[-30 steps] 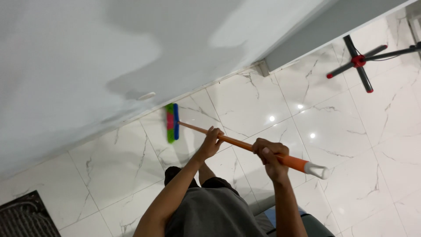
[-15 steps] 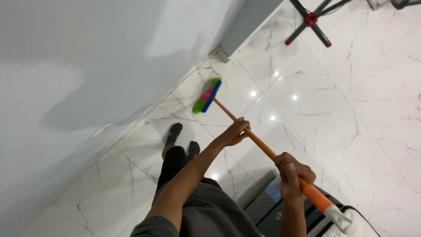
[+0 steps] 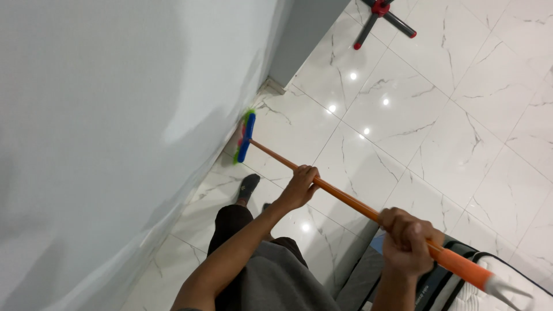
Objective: The person sweeps a tiled floor using a broom with a long handle. They move around the room, sweeping near a mattress, a fan, a desk, and a door mat, gathering debris across the floor area.
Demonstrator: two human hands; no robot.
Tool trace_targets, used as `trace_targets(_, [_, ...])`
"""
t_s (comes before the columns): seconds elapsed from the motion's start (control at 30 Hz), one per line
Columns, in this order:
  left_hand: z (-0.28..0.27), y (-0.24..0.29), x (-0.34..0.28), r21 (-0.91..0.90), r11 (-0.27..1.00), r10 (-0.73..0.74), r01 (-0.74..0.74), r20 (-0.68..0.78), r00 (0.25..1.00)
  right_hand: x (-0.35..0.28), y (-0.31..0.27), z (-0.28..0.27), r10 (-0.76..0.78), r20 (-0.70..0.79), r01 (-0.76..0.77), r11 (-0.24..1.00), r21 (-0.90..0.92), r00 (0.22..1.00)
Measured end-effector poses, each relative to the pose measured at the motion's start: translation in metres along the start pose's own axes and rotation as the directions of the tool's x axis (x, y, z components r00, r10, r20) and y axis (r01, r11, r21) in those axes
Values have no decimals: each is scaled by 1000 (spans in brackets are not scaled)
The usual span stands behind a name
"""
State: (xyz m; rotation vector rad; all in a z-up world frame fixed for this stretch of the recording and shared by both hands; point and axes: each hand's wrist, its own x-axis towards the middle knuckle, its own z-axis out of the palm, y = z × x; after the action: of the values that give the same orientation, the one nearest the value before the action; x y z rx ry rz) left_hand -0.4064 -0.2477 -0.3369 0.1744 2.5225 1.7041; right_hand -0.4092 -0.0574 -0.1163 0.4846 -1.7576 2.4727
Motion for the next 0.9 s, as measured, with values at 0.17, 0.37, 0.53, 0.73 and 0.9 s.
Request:
trace_targets(0.17, [1,-69,34,-29,1000,7,-5,72,997,22,49,19,15,-26,-17,998,-62,1000])
trace_targets(0.37, [2,-27,78,-110,982,169,-151,182,969,28,18,36,-83,-82,65,977,-201,993])
trace_targets(0.53, [-16,21,106,-131,972,224,-195,265,938,42,-15,52,-204,-143,152,938,-313,968])
trace_targets(0.73, [-39,-5,109,-19,988,151,-151,257,955,60,16,22,-174,-198,128,966,-226,965])
trace_targets(0.9, [-27,-86,136,22,992,114,-123,253,961,76,96,10,-142,-168,134,989,-58,976])
